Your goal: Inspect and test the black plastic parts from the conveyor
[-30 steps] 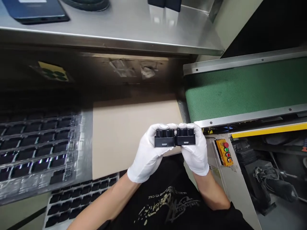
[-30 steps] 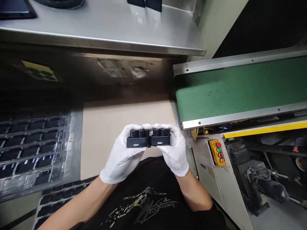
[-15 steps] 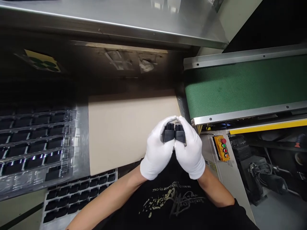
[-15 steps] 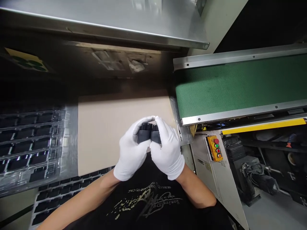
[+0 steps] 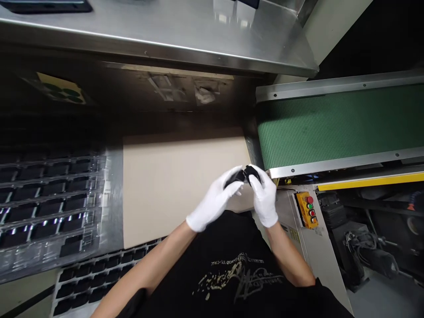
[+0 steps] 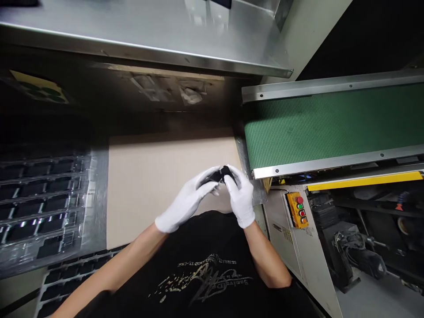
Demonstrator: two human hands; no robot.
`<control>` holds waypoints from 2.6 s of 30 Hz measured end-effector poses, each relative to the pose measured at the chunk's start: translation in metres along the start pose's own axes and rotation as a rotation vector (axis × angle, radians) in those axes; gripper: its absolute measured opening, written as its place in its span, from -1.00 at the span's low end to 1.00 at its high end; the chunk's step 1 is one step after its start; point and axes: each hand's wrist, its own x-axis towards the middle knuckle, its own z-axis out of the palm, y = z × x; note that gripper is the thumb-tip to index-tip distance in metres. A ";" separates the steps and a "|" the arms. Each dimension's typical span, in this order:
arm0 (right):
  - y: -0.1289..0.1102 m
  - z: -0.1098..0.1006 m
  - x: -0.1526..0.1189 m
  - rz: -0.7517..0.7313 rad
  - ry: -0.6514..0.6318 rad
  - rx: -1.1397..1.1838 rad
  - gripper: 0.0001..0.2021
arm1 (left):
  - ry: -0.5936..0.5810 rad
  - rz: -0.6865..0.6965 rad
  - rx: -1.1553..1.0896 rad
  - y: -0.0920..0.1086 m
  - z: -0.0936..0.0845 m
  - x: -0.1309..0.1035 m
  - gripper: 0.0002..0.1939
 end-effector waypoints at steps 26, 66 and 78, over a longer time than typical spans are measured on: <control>-0.074 -0.027 -0.015 -0.538 -0.192 -0.370 -0.40 | 0.269 0.493 0.357 0.028 0.003 -0.045 -0.32; -0.038 -0.027 -0.017 0.019 -0.403 -0.024 -0.49 | -0.142 -0.090 -0.342 0.010 -0.034 -0.058 -0.68; -0.052 -0.020 -0.023 -0.174 -0.356 -0.115 -0.48 | -0.178 -0.102 -0.568 0.005 -0.038 -0.065 -0.66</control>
